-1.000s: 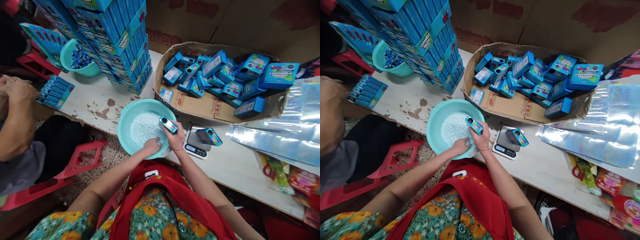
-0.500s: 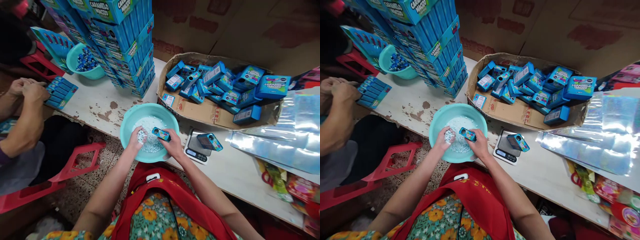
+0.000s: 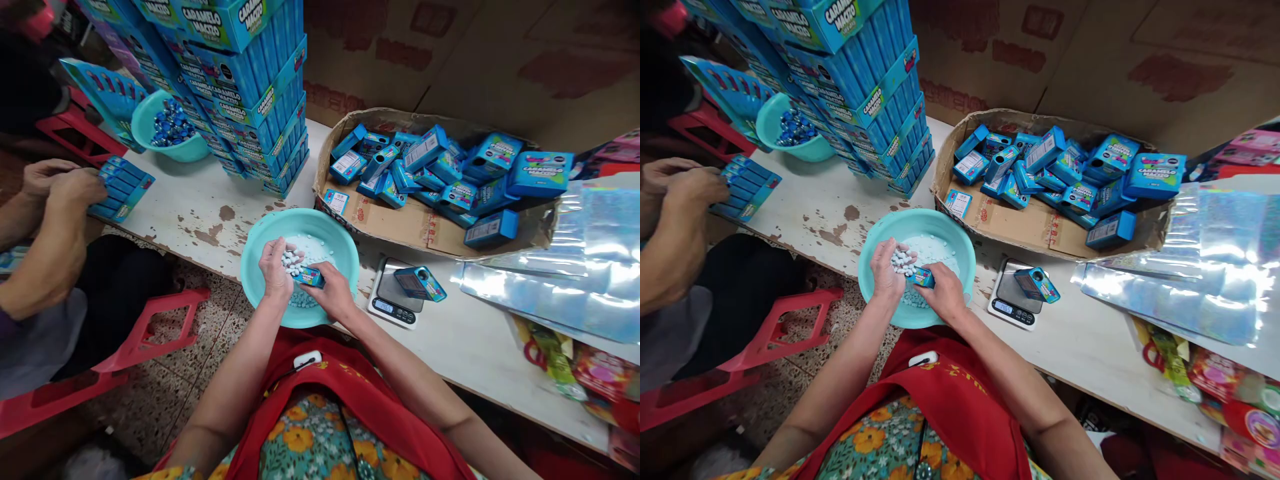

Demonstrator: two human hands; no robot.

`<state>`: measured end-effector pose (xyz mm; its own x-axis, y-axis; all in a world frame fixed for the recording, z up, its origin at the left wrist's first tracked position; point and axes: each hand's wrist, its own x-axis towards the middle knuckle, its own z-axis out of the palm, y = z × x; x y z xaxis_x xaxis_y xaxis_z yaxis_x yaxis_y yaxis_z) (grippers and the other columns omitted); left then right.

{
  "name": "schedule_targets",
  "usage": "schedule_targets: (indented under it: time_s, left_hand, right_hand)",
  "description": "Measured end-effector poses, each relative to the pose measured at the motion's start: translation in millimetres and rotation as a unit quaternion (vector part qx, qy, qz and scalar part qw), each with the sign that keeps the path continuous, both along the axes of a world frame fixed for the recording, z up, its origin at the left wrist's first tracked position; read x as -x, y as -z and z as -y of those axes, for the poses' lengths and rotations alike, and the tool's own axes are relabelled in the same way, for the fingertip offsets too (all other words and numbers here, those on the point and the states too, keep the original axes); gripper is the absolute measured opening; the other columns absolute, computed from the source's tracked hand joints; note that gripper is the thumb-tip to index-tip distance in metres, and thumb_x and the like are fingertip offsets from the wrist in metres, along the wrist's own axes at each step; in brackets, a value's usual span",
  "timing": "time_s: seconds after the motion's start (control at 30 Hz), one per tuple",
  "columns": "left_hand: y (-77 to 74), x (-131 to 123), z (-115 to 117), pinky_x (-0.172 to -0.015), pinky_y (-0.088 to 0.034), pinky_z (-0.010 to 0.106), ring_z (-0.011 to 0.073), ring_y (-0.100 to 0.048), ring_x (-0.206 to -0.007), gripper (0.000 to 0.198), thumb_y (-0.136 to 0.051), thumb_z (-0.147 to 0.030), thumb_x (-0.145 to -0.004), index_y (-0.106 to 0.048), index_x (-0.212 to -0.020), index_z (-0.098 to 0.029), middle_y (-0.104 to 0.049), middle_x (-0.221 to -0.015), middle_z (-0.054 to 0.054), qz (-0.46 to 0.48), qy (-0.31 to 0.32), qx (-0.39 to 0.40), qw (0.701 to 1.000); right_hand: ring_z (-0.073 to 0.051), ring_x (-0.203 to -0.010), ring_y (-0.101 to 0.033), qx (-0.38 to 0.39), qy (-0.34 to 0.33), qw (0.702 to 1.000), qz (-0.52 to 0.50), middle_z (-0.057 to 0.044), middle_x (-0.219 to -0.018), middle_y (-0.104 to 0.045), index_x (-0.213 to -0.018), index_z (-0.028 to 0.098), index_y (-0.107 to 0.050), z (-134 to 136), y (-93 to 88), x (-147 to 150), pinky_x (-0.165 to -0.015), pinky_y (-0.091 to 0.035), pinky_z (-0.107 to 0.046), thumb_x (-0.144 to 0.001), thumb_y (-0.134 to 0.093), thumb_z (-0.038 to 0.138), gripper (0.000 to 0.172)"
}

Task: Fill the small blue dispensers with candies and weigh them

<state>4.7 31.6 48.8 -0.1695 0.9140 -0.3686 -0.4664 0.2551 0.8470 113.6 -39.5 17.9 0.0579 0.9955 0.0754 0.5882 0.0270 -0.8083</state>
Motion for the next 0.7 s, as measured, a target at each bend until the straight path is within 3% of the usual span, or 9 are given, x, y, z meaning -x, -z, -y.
schedule_targets:
  time_s: [0.1, 0.37, 0.6, 0.7]
  left_hand:
    - [-1.6, -2.7, -0.3, -0.057, -0.05, 0.025, 0.0113, -0.059, -0.054, 0.03, -0.069, -0.04, -0.073, -0.049, -0.073, -0.017, -0.051, -0.06, -0.005, -0.003, -0.005, -0.016, 1.0]
    - [-11.3, -7.2, 1.5, -0.06, -0.05, 0.027, 0.0146, -0.063, -0.06, 0.034, -0.064, -0.045, -0.076, -0.05, -0.064, -0.016, -0.058, -0.063, 0.0, -0.033, 0.013, -0.039, 0.999]
    - [-21.3, -8.1, 1.6, -0.061, -0.05, 0.028, 0.0145, -0.063, -0.059, 0.019, -0.062, -0.034, -0.076, -0.054, -0.073, -0.017, -0.059, -0.066, -0.001, -0.024, 0.019, -0.072, 0.997]
    - [-22.9, -8.6, 4.2, -0.067, -0.05, 0.03, 0.0161, -0.064, -0.063, 0.026, -0.058, -0.035, -0.079, -0.05, -0.062, -0.017, -0.057, -0.061, -0.001, -0.044, 0.024, -0.087, 0.995]
  right_hand:
    - [-0.026, -0.092, -0.062, -0.002, 0.011, 1.0, -0.01, -0.007, -0.096, -0.065, -0.103, 0.02, -0.062, -0.6, -3.0, -1.0, -0.08, -0.049, -0.037, -0.075, -0.073, 0.027, 0.031]
    - [-0.025, -0.091, -0.062, -0.002, 0.023, 0.999, -0.039, -0.006, -0.095, -0.065, -0.102, 0.022, -0.063, -0.6, -11.2, -2.7, -0.079, -0.049, -0.036, -0.073, -0.074, 0.026, 0.032]
    - [-0.025, -0.096, -0.064, 0.002, 0.033, 0.998, -0.057, -0.005, -0.102, -0.068, -0.105, 0.023, -0.063, -2.1, -11.0, -4.7, -0.085, -0.049, -0.038, -0.072, -0.075, 0.027, 0.035]
    - [-0.025, -0.097, -0.064, 0.003, 0.041, 0.997, -0.064, -0.006, -0.103, -0.068, -0.106, 0.022, -0.063, -3.4, -9.3, -5.6, -0.085, -0.049, -0.038, -0.072, -0.075, 0.027, 0.036]
